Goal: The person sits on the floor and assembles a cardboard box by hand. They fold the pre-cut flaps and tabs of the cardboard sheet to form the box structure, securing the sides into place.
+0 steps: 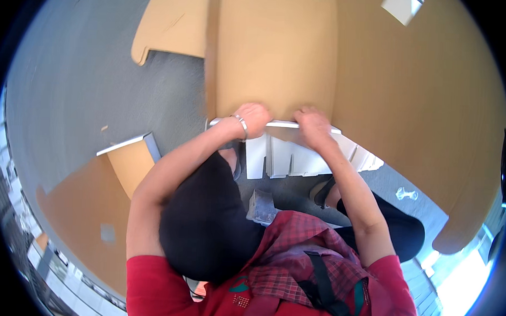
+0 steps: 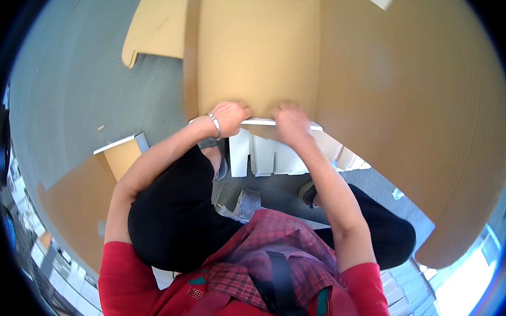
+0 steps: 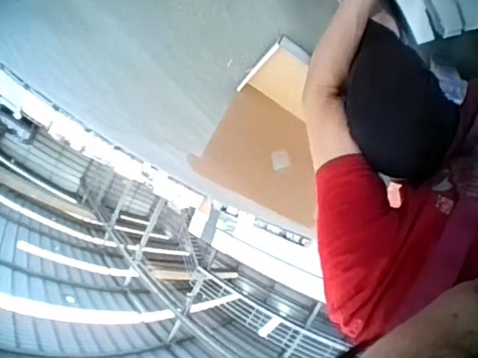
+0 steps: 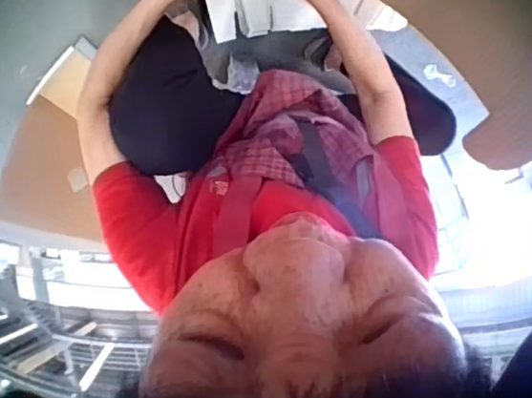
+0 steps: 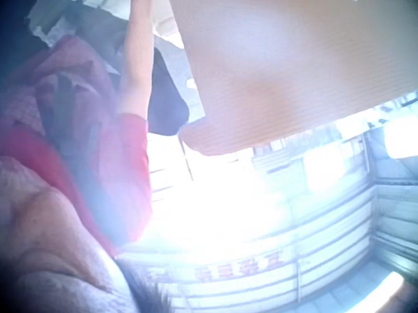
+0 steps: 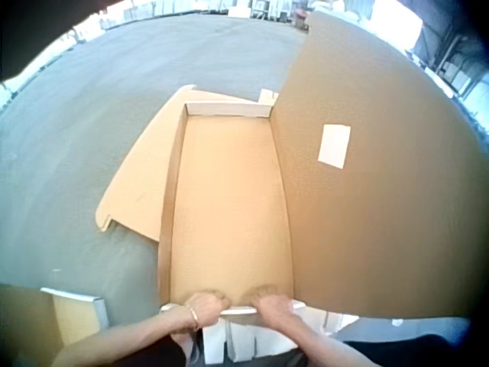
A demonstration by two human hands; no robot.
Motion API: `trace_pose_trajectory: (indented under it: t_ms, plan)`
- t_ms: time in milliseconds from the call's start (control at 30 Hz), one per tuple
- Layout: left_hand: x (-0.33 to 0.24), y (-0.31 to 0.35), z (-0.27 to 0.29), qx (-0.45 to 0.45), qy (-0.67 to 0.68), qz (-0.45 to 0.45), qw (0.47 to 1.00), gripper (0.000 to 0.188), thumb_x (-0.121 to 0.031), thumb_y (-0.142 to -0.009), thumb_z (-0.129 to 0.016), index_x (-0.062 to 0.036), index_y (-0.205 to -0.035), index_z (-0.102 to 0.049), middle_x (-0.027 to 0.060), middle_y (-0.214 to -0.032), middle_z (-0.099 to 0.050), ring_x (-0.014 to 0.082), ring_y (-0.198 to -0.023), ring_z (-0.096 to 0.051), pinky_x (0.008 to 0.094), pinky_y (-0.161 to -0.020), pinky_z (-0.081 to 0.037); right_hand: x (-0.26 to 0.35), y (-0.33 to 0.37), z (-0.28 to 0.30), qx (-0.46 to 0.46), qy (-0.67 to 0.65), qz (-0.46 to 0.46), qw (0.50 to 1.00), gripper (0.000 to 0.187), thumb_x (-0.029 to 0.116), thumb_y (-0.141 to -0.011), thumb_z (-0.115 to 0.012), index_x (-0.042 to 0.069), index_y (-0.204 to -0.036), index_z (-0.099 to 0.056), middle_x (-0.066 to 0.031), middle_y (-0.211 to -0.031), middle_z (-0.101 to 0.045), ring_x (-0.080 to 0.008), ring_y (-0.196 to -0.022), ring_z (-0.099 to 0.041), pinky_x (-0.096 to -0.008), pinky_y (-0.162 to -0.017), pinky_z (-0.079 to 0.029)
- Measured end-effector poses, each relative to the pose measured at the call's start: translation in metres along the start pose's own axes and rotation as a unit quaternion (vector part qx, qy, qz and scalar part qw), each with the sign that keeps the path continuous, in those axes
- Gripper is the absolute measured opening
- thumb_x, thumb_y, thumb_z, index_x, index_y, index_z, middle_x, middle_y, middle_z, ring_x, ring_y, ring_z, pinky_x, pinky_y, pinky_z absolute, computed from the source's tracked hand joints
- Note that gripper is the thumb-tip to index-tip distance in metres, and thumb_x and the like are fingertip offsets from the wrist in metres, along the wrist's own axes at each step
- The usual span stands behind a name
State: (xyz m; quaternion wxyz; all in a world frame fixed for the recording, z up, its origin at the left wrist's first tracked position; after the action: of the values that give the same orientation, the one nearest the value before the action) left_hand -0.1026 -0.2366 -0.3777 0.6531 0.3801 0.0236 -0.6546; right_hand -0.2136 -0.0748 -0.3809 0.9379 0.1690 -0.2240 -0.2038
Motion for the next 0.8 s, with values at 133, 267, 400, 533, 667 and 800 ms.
trace_pose_trajectory:
  t_ms: [133,267,400,533,667,800]
  plan:
    - [0.008,-0.016,0.003,0.032,-0.024,-0.005,0.999,0.022,-0.011,-0.066,-0.057,-0.0084,-0.083,-0.071,0.0166,-0.081,-0.068,0.0342,-0.082,-0.066,0.0433,-0.074,-0.053,-0.007,-0.021,0.006,0.069,-0.015,-0.035,0.997,0.025,0.005,-0.071,-0.054,0.012,-0.087,-0.071,-0.0146,-0.09,-0.066,-0.0338,-0.09,-0.063,-0.0449,-0.076,-0.051]
    - [0.022,-0.01,-0.021,0.075,-0.006,-0.008,0.997,0.028,-0.028,-0.073,-0.065,-0.0105,-0.094,-0.069,0.0169,-0.088,-0.067,0.0349,-0.089,-0.065,0.0435,-0.078,-0.052,0.003,-0.023,0.011,0.107,0.008,-0.015,0.994,0.022,0.008,-0.072,-0.053,0.009,-0.085,-0.071,-0.0188,-0.088,-0.067,-0.0371,-0.086,-0.065,-0.0475,-0.073,-0.053]
    - [0.008,0.012,0.031,-0.081,0.129,-0.013,0.988,0.058,-0.045,-0.078,-0.069,-0.006,-0.119,-0.058,0.0235,-0.117,-0.056,0.0397,-0.109,-0.055,0.0445,-0.091,-0.046,-0.012,0.001,0.012,0.038,0.05,0.068,0.996,0.018,0.008,-0.071,-0.056,0.011,-0.083,-0.069,-0.0146,-0.09,-0.064,-0.0356,-0.091,-0.061,-0.0464,-0.078,-0.05]
    - [0.014,0.042,0.088,-0.485,-0.101,0.101,0.863,0.071,-0.042,-0.078,-0.069,0.0,-0.13,-0.046,0.0272,-0.129,-0.046,0.0414,-0.115,-0.051,0.0468,-0.095,-0.045,-0.059,0.039,0.009,0.011,0.116,0.13,0.985,0.02,0.01,-0.069,-0.061,0.013,-0.086,-0.069,-0.0118,-0.092,-0.061,-0.0312,-0.097,-0.056,-0.0452,-0.085,-0.043]
    - [0.057,0.02,0.061,-0.319,0.222,0.351,0.852,0.069,-0.031,-0.078,-0.068,0.0023,-0.133,-0.041,0.0299,-0.119,-0.055,0.0423,-0.11,-0.056,0.0454,-0.094,-0.047,-0.044,0.071,0.04,-0.079,0.161,0.123,0.976,0.019,0.019,-0.067,-0.069,0.011,-0.083,-0.069,-0.0112,-0.09,-0.06,-0.0305,-0.093,-0.055,-0.0467,-0.084,-0.039]
    - [0.083,-0.012,0.008,-0.322,0.357,0.325,0.815,0.061,-0.016,-0.079,-0.057,-0.0018,-0.136,-0.038,0.0322,-0.111,-0.06,0.0452,-0.107,-0.058,0.0458,-0.093,-0.047,-0.041,0.114,0.032,-0.089,-0.083,-0.165,0.979,0.038,0.042,-0.075,-0.072,0.008,-0.09,-0.067,-0.0119,-0.099,-0.061,-0.0282,-0.095,-0.056,-0.0469,-0.079,-0.044]
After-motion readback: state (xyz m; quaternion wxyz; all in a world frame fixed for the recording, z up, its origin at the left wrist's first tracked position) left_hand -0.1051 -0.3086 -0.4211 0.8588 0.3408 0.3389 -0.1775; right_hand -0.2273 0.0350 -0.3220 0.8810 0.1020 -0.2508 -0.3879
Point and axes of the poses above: each hand's wrist, its own y-axis away from the middle knuckle, its own z-axis out of the back of the hand, x = y × z, the point moved 2 cm from there along -y, towards the middle knuckle
